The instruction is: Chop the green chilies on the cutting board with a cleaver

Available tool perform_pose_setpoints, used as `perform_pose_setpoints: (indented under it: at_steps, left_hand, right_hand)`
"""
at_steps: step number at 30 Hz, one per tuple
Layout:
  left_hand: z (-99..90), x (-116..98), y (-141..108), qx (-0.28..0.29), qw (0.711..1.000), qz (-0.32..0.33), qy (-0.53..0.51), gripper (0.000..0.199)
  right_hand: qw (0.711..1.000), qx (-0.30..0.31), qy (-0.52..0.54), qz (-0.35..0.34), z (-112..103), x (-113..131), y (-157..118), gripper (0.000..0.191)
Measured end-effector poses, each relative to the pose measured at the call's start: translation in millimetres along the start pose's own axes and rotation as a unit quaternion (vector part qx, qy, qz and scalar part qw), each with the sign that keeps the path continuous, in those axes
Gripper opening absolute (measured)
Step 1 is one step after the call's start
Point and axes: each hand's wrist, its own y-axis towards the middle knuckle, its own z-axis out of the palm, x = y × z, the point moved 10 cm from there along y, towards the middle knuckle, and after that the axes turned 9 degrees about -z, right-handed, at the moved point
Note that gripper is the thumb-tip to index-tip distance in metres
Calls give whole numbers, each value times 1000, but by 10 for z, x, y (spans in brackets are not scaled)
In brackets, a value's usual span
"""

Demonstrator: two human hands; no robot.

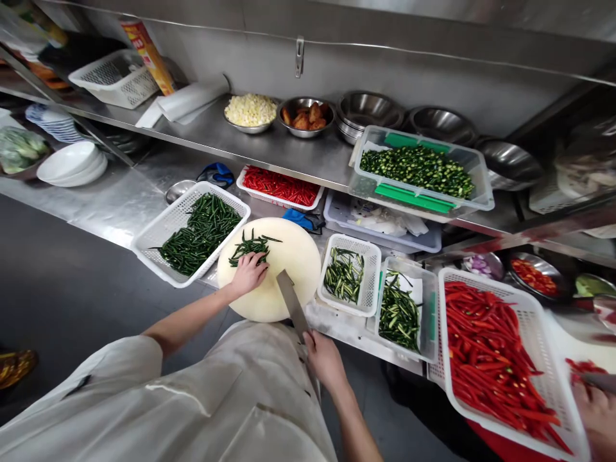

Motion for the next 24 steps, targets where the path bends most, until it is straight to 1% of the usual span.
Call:
perform_pose_setpoints:
  at_steps: [1, 3, 5, 8, 9, 11, 13, 15, 19, 21, 24]
  left_hand:
    - [4, 1, -20, 5, 1000, 4, 3, 28]
    - [87, -108, -109, 27, 999, 39, -6, 27]
    - [233, -323, -246, 54, 993, 94, -36, 28]
    - [443, -687, -437, 84, 975, 180, -95, 34]
    - [485, -774, -464, 86, 970, 199, -112, 35]
    - [528, -865, -450, 80, 963, 219, -133, 36]
    - [531, -869, -386, 74, 961, 228, -137, 34]
    - [506, -818, -328, 65, 961, 233, -132, 31]
    - [484, -714, -309, 50, 962, 230, -138, 29]
    - [523, -723, -330, 52, 962, 228, -142, 30]
    - [581, -794, -352, 60, 960, 231, -143, 31]
  right_hand:
    - [1000, 20, 10, 3, 39, -45, -62, 42]
    - [999, 36, 9, 18, 40, -110, -104, 43]
    - [999, 25, -21, 40, -38, -130, -58, 44]
    - [995, 8, -82, 61, -157, -68, 68, 43]
    - [993, 10, -96, 64, -172, -38, 102, 43]
    - [992, 15, -109, 65, -185, 11, 139, 43]
    - [992, 18, -107, 63, -192, 24, 133, 43]
    - [993, 18, -103, 64, -204, -4, 100, 44]
    - [987, 11, -135, 81, -245, -65, 38, 45]
    - [985, 18, -148, 82, -221, -38, 26, 44]
    - [985, 37, -148, 79, -162, 35, 8, 43]
